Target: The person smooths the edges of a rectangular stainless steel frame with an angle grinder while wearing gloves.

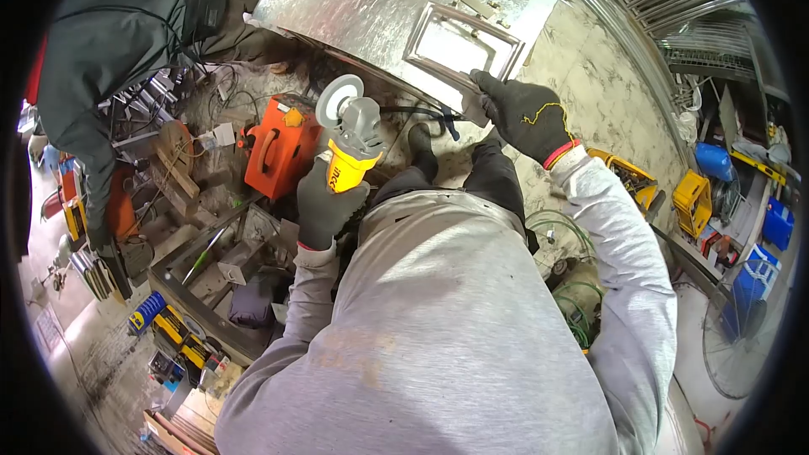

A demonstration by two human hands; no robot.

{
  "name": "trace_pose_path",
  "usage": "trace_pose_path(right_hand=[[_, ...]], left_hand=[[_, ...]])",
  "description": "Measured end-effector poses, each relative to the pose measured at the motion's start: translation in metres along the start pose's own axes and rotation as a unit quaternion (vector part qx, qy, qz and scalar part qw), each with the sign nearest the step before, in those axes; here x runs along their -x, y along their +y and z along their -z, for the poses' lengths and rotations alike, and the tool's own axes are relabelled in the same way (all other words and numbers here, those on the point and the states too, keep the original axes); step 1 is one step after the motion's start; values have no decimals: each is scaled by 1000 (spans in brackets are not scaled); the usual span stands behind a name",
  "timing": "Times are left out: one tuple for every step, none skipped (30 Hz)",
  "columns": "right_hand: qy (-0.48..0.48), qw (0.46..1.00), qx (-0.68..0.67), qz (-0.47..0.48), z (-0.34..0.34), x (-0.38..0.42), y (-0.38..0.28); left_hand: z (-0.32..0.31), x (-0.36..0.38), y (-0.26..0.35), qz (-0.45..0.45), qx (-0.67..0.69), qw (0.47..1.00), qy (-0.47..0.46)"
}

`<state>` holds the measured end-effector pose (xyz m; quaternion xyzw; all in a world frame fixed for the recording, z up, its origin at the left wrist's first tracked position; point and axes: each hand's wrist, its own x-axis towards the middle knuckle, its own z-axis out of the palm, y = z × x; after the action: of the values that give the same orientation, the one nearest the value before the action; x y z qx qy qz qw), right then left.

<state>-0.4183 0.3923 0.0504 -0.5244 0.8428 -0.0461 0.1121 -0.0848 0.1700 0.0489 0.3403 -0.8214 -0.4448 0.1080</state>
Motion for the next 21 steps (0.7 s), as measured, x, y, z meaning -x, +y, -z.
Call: trace_pose_path(right_hand=[[12,997,-78,-8,-6,4,0],[26,988,-155,-16,-11,9,1],[-1,981,-186,-47,-12,11,-2],[3,981,-186,-48,-13,15,-5],[26,971,-226,-77,-13,20,-9],[49,957,-266,-105,-15,23,-10],[75,949,-259,-163,-23,26,-11],[79,948,-261,-163,-28,27,-10],[91,908,-330,-241,-30,27,-10],[101,856,-395,-316,-31,27,-10],[119,827,-433,-338,-33,26,-9],[124,824,-437,-339,-39,24,-3],[104,837,-434,-318,-48,21,8],[83,849,-430,-296,-58,16,19],[103,885,-354,-285,-69,11,27],[108,883,-357,-287,-61,3,31],[2,841,-446,-306,-49,-5,40],[-105,782,-526,-318,-35,-8,43],[-102,781,-528,-318,-23,-8,41],[-139,785,-516,-314,-12,-10,38],[-176,787,-503,-310,-1,-12,34]], left_hand=[[-3,1,0,-2,0,1000,0],[-6,2,0,9,11,1000,-9],[-8,2,2,19,22,999,-18],[-9,2,4,15,21,1000,-18],[-10,2,6,19,21,999,-17],[-10,1,7,22,21,999,-16],[-9,2,7,18,19,1000,-16],[-8,3,5,23,2,1000,-17],[-8,3,3,27,-15,999,-17],[-8,3,1,22,-20,999,-17],[-8,3,-2,16,-7,1000,-12],[-7,3,-3,10,5,1000,-7],[-5,3,-3,3,0,1000,-10],[-3,3,-2,21,-10,999,-25],[-1,3,-2,39,-20,998,-41],[-2,2,-4,35,-24,998,-42],[-3,1,-8,18,-18,999,-27],[-4,0,-9,1,-11,1000,-13],[-3,-1,-4,-2,-13,1000,-13],[-2,-2,2,0,-10,1000,-21],[-2,-3,6,3,-7,1000,-29]])
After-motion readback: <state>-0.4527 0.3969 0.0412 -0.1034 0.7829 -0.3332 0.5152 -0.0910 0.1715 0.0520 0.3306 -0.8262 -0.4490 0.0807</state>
